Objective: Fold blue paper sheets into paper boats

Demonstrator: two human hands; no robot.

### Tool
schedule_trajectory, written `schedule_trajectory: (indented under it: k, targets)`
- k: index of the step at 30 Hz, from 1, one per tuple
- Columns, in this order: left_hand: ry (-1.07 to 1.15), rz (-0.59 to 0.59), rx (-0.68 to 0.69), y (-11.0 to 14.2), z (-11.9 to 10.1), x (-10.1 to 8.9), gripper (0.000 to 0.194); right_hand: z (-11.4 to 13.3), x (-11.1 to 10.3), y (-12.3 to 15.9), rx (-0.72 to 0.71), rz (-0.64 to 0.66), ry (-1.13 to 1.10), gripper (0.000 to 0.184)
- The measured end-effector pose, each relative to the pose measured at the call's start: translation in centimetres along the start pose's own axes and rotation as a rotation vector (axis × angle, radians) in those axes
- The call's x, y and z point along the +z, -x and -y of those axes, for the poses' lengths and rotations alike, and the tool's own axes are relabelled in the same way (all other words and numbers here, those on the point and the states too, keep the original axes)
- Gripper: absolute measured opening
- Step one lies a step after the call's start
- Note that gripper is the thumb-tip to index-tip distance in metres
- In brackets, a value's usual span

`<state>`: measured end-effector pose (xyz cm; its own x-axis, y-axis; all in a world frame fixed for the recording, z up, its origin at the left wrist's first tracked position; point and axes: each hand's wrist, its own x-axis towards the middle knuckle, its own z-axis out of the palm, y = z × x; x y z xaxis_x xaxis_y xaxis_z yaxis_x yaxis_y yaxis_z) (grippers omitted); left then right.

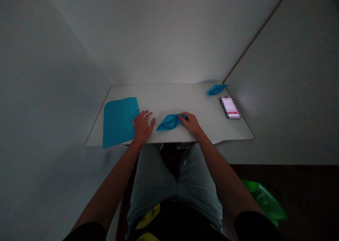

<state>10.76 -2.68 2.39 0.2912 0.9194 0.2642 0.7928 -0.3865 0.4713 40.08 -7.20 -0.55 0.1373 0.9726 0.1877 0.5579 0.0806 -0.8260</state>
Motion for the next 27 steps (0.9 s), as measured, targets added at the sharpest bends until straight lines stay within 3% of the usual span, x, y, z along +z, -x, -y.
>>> schedule_trajectory:
  k: [4, 7, 9, 11, 13, 15, 18, 22, 27]
  targets:
    - [-0.249, 0.067, -0.114, 1.0, 4.2, -2.2, 0.069, -0.1, 0.0, -0.1, 0.021, -0.025, -0.009, 0.038]
    - [-0.244, 0.178, -0.038, 0.7, 7.2, -3.7, 0.065, -0.1, 0.1, -0.2, 0.043, -0.037, -0.020, 0.038]
    - [-0.215, 0.176, -0.038, -0.1, 7.6, -4.1, 0.059, -0.1, 0.1, -0.2, 0.053, -0.037, -0.022, 0.041]
    - [-0.117, 0.114, -0.057, -1.2, 6.3, -3.8, 0.054, -0.2, 0.1, -0.2, 0.058, -0.041, -0.012, 0.043]
    - [0.099, 0.109, -0.003, -2.4, 3.6, -2.7, 0.052, -0.1, 0.1, -0.2, 0.047, -0.036, -0.001, 0.044]
    - [0.364, 0.244, 0.061, -3.2, 0.4, -1.0, 0.051, 0.0, 0.0, -0.1, 0.029, -0.025, 0.004, 0.045]
    - [0.556, 0.392, 0.097, -3.5, -3.3, 1.8, 0.051, 0.2, -0.1, 0.0, 0.007, 0.000, 0.008, 0.044]
    - [0.515, 0.359, 0.055, -2.8, -5.2, 4.3, 0.038, 0.4, 0.0, 0.1, -0.004, -0.011, -0.011, 0.041]
    - [0.398, 0.315, 0.024, -2.2, -5.8, 4.9, 0.032, 0.1, 0.3, 0.0, 0.009, -0.095, -0.091, 0.060]
